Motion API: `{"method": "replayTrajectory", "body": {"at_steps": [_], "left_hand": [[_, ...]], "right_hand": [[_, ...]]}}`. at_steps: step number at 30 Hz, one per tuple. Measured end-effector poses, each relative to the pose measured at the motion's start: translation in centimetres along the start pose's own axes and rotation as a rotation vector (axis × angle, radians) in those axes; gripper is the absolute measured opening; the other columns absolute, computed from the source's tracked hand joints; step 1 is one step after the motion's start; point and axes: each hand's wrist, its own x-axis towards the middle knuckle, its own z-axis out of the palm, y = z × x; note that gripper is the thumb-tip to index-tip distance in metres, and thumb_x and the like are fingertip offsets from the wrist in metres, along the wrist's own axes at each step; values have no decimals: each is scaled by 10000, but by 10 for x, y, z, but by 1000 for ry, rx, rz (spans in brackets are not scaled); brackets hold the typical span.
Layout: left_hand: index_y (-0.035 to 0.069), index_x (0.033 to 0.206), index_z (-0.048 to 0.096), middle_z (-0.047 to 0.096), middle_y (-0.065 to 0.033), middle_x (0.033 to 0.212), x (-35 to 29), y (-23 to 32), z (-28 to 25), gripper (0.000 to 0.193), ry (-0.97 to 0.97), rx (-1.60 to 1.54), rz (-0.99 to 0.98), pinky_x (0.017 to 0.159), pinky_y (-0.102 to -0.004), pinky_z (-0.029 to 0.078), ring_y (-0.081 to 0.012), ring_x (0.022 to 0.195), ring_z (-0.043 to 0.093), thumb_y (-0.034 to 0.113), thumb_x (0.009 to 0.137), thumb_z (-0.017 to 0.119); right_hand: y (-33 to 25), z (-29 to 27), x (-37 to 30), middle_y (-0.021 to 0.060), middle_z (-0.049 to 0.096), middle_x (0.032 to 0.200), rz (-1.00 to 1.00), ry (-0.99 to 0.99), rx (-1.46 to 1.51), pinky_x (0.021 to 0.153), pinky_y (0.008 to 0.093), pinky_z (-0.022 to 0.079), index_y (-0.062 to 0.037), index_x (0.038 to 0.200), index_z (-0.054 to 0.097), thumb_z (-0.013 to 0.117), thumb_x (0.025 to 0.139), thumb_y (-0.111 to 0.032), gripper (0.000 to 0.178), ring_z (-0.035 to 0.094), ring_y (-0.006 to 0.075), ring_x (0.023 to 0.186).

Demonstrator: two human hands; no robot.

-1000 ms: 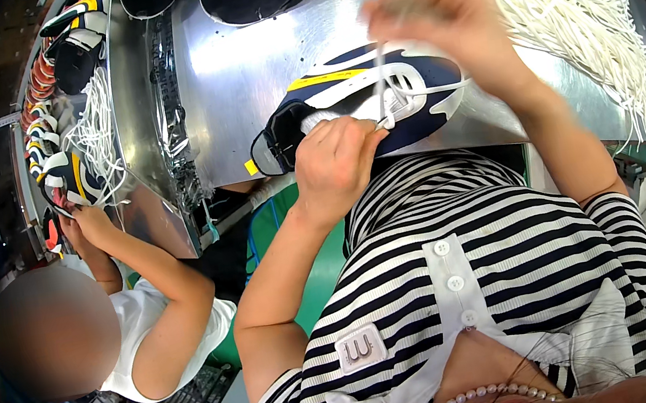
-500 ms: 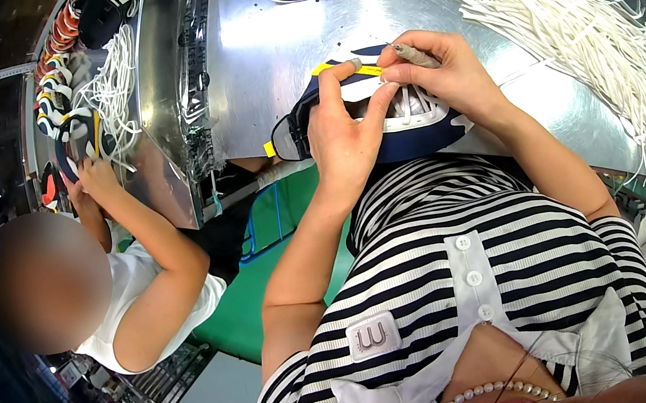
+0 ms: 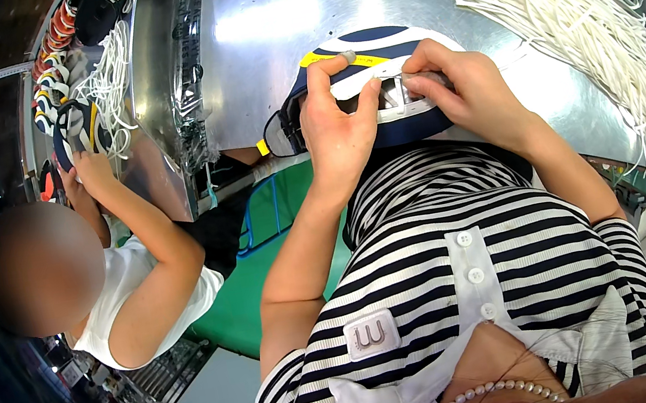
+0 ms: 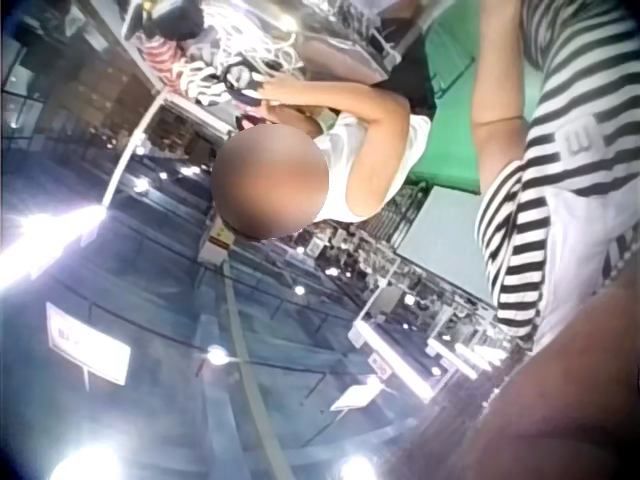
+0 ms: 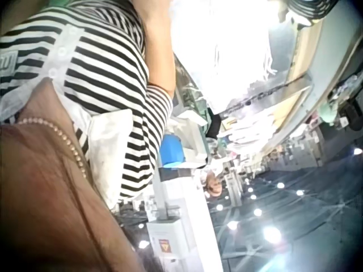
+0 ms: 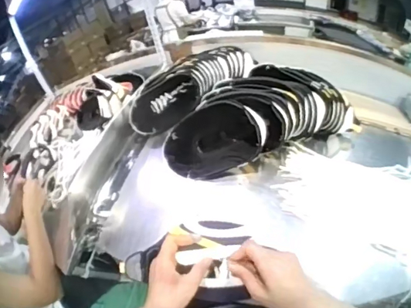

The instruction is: The person laces shoe uppers, threading laces through the eyelets using a small pointed tool and adjusting them into place by hand.

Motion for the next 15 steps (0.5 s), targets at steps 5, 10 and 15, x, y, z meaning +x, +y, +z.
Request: {"method": "replayTrajectory", "body": {"at_steps": [5,10,15], "left_hand": [[-22,1172,498,669,-139,986,-3,8,1,372,-56,189,84,767,-296,534,-165,878,664,13,845,672],[18,1188,501,656,-180,877,6,3,11,421,-60,310,307,714,-423,477,-338,750,622,57,800,659],[-22,1228,478,660,-99,919,26,6,-7,396,-116,-385,-229,704,-217,488,-97,796,617,-54,846,576]], "right_hand": [[-4,0,18,117,668,745,76,-137,-239,585,406,481,-58,938,564,613,893,-167,129,659,305,698],[-6,22,29,111,665,810,-120,-35,-551,582,395,510,-38,970,526,637,822,-155,219,661,322,709],[-17,-29,16,132,656,815,-28,11,-435,585,365,498,-72,995,582,629,866,-65,137,632,328,661]]}}
